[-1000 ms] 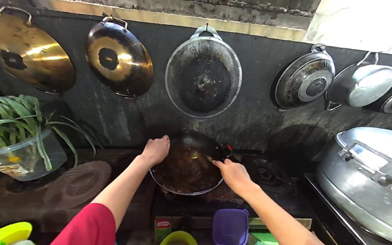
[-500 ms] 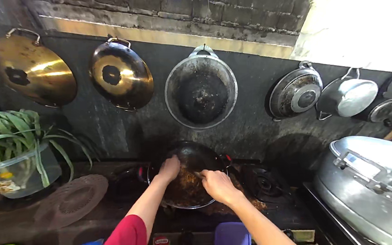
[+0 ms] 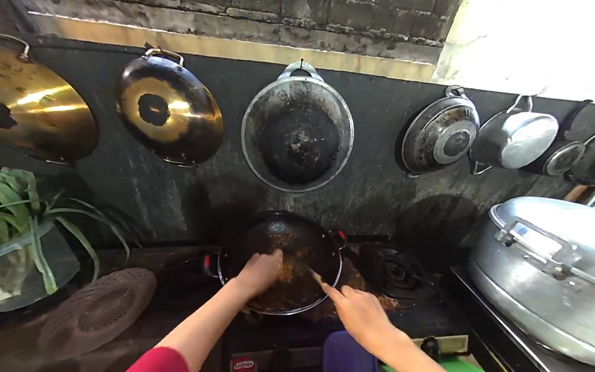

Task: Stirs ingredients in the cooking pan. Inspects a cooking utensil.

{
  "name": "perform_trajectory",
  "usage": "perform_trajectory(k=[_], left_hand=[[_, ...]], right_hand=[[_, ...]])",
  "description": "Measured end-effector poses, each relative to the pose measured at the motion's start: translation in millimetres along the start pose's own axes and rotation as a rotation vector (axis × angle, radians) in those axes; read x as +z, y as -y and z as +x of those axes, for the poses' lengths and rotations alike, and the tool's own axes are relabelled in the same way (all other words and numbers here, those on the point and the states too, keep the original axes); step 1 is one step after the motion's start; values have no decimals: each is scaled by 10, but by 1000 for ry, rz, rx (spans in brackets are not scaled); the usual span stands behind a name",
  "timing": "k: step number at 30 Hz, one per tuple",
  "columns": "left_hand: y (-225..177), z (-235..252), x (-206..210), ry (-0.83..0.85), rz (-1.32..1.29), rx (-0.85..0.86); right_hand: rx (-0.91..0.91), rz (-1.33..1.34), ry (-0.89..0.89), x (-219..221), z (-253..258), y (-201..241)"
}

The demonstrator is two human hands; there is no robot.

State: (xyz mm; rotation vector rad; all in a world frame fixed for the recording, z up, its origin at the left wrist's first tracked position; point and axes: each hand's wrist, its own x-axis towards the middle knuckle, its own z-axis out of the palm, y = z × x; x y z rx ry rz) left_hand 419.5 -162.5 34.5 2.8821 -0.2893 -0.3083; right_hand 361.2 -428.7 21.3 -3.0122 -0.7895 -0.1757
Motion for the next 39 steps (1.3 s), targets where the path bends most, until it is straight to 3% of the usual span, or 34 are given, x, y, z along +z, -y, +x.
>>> perform_trajectory(k=[3,6,10,14,20,25,29,32,35,39], left_hand=[[157,110,-217,-116,-11,-174],[395,67,-423,-223,-36,-291],[544,92,-362,-182,-110,-434],[524,47,-294,-167,-161,-434],[620,13,-252,-206,-242,-443],[562,23,-176,-225,-319,-471],[378,-25,-73,-188,-344,-283],[111,-216,-30,-162,-269,-46],[-79,-405,-53,-93,-170,115],[-95,-390,-11,-11,-73,157]], right_hand=[[148,70,145,-255,429,74],[219,41,115,-605,630,-37],[310,13,195,-606,789,114],[211,116,329,-616,676,379],[276,37,139,-414,1030,125],[57,219,263,-287,919,312],[-60,143,205,-483,445,197],[-163,75,-84,-499,-7,-219],[-223,20,-248,-524,-416,-599],[-263,-4,-243,-457,-617,-683]])
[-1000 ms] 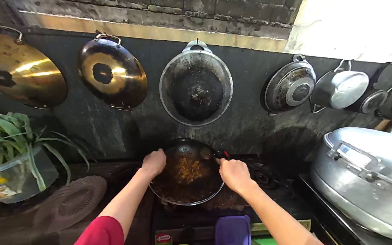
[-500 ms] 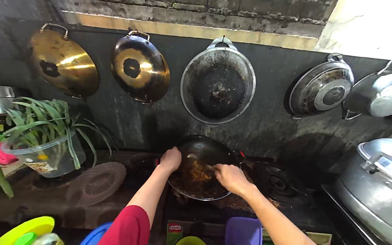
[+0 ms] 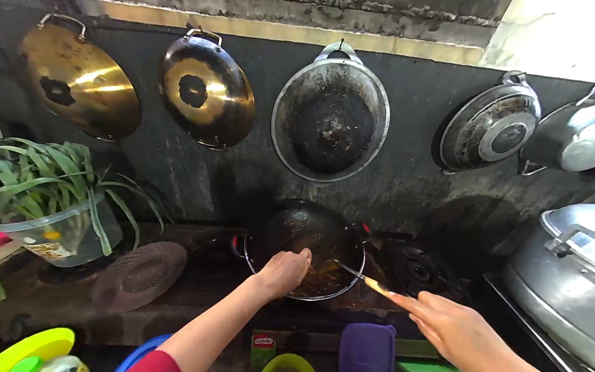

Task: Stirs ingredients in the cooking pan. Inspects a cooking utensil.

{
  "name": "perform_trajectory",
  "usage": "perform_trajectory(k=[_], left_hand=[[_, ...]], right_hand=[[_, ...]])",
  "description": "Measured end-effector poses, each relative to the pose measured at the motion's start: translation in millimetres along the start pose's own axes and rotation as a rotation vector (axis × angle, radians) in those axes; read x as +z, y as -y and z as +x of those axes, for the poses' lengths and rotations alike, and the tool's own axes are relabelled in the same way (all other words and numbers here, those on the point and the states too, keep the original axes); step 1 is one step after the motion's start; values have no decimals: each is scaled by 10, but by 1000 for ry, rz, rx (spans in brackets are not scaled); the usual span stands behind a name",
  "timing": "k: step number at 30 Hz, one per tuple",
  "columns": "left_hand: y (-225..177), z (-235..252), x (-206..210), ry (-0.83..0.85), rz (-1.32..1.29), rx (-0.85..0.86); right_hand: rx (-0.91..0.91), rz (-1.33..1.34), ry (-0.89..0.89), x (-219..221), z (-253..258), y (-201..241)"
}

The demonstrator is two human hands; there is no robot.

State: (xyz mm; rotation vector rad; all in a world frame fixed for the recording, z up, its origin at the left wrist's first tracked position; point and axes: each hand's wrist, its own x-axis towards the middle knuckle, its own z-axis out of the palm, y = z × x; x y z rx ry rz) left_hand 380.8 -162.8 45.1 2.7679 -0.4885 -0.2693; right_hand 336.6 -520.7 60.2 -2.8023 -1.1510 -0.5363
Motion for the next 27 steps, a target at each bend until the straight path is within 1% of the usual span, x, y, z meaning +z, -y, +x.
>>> perform_trajectory(k=[3,6,8,12,15,17,20,22,25,27], left_hand=[[31,212,41,5,57,-82],[79,391,-34,-43,89,-272],[208,408,-170,-115,34,-384],[517,282,-406,-290,-21,-531],[579,298,-342,-304,-36,-656],[525,400,-219,-321,-97,-679],[369,546,-54,-295,-200,-646],[318,579,22,-286,-227,-562],[328,395,14,-246,-222,-330],[286,116,-61,-195,-167,-144]], right_hand=[[64,2,60,384,290,230],[167,37,134,745,772,398],[229,55,128,714,1036,403],[380,25,136,354,1334,251],[528,-1,244,401,1561,280],[546,97,343,520,1661,406],[502,302,406,566,1652,557],[465,376,409,465,1538,548],[363,306,387,192,1203,499],[277,191,280,65,884,449]])
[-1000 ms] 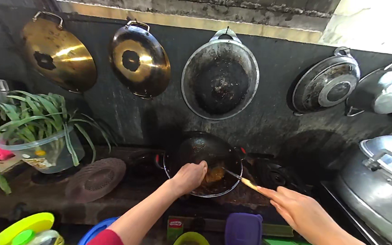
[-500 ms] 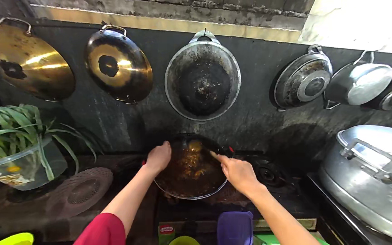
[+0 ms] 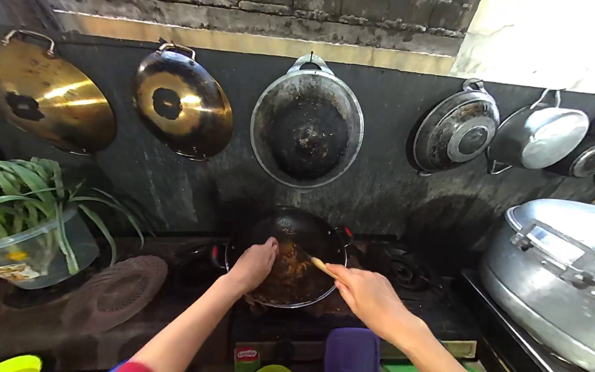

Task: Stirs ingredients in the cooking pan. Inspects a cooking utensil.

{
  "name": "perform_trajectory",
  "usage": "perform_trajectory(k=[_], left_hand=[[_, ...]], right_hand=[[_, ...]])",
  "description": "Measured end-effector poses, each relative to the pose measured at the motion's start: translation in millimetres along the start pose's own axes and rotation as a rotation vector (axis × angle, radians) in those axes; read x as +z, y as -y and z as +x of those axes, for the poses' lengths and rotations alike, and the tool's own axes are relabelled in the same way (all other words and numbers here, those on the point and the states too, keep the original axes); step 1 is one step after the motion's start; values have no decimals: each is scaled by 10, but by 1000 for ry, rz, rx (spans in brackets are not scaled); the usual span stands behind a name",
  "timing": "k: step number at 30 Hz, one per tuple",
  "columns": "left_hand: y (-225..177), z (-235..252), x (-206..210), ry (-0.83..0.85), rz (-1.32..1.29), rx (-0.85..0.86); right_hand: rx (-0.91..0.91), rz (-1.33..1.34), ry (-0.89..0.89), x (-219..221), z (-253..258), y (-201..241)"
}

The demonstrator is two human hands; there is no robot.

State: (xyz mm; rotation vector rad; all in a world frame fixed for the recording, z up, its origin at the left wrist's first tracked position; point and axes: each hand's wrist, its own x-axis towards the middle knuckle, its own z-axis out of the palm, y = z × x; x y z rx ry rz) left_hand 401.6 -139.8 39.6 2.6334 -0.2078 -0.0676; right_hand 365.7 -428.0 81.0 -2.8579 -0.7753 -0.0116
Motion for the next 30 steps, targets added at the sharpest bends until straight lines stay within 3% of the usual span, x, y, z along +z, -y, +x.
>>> perform_trajectory(k=[4,6,9,13,16,19,21,24,27,30], left_hand=[[-93,-462,-78,148,99,161],[-78,-409,36,222,111,147],[-39,-70,234,261,169,67],[68,241,58,76,132,-128],[137,263,-274,-76,122,-270],[239,354,-275,-144,147,-448],[273,430,-154,-144,90,-478],[264,441,32,-105,-37,-365],[159,245,84,-31,-49,-156],[-66,-136,19,69,46,64]], right_hand=[[-193,-201,-253,112,-497,-221],[-212,-234,-219,257,-501,-188],[-93,-237,-80,546,-172,-22],[108,-101,35,285,366,41],[191,-104,-18,16,626,-85],[268,-67,-15,147,915,-108],[221,69,53,290,1013,-68],[84,176,114,257,938,-56],[-47,84,97,21,569,-202],[-148,-69,-42,-178,-7,-418]])
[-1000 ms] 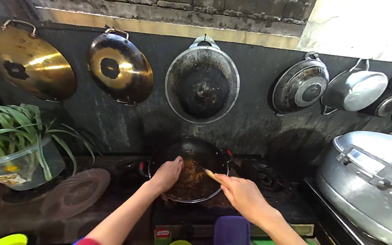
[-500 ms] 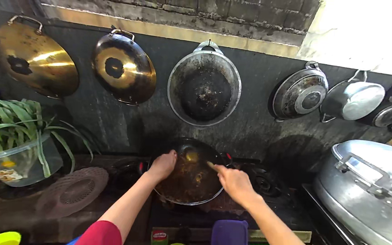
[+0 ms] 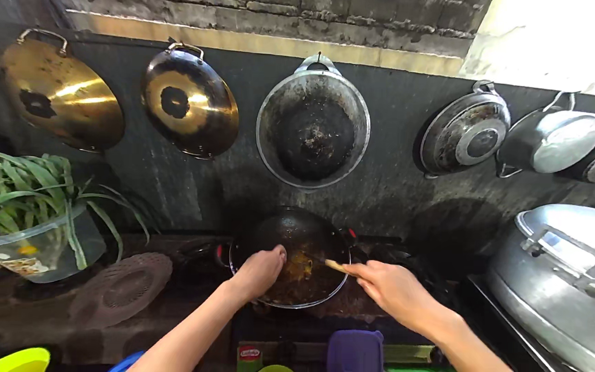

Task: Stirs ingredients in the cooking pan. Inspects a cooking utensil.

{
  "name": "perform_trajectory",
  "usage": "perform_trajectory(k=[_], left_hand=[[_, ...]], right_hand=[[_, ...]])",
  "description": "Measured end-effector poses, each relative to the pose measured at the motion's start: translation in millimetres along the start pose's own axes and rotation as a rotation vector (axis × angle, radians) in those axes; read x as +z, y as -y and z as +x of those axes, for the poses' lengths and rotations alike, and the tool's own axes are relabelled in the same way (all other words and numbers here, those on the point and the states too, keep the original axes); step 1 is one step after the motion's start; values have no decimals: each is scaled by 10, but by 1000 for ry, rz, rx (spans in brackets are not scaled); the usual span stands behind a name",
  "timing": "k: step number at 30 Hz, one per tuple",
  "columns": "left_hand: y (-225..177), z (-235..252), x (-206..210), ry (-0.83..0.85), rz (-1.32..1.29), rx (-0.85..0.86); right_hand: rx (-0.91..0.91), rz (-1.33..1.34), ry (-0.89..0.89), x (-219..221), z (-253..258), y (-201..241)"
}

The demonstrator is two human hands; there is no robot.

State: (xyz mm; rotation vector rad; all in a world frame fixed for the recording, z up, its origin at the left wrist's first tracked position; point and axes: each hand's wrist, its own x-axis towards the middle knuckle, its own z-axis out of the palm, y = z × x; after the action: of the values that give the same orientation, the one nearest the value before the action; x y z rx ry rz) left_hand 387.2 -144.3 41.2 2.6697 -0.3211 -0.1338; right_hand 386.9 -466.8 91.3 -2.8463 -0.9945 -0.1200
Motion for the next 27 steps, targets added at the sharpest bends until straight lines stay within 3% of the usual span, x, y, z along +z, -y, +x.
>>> perform_trajectory(k=[3,6,10,15,18,23,27], left_hand=[[-226,-241,45,110,68,119],[-302,-69,238,179,139,140],[-269,389,191,118,231,-119],[34,382,-210,-121,187,-321],[65,325,-200,-102,192,-486],[-31,474,105,-140,-4,-513],[-30,364,210,-133,-31,-390]], right_hand=[[-87,-99,-194,18,-485,-99],[-59,-121,-136,245,-496,3],[164,-72,83,519,133,208],[329,-29,-33,274,521,118],[440,7,26,390,666,181],[327,216,203,558,686,650],[179,183,145,431,307,688]])
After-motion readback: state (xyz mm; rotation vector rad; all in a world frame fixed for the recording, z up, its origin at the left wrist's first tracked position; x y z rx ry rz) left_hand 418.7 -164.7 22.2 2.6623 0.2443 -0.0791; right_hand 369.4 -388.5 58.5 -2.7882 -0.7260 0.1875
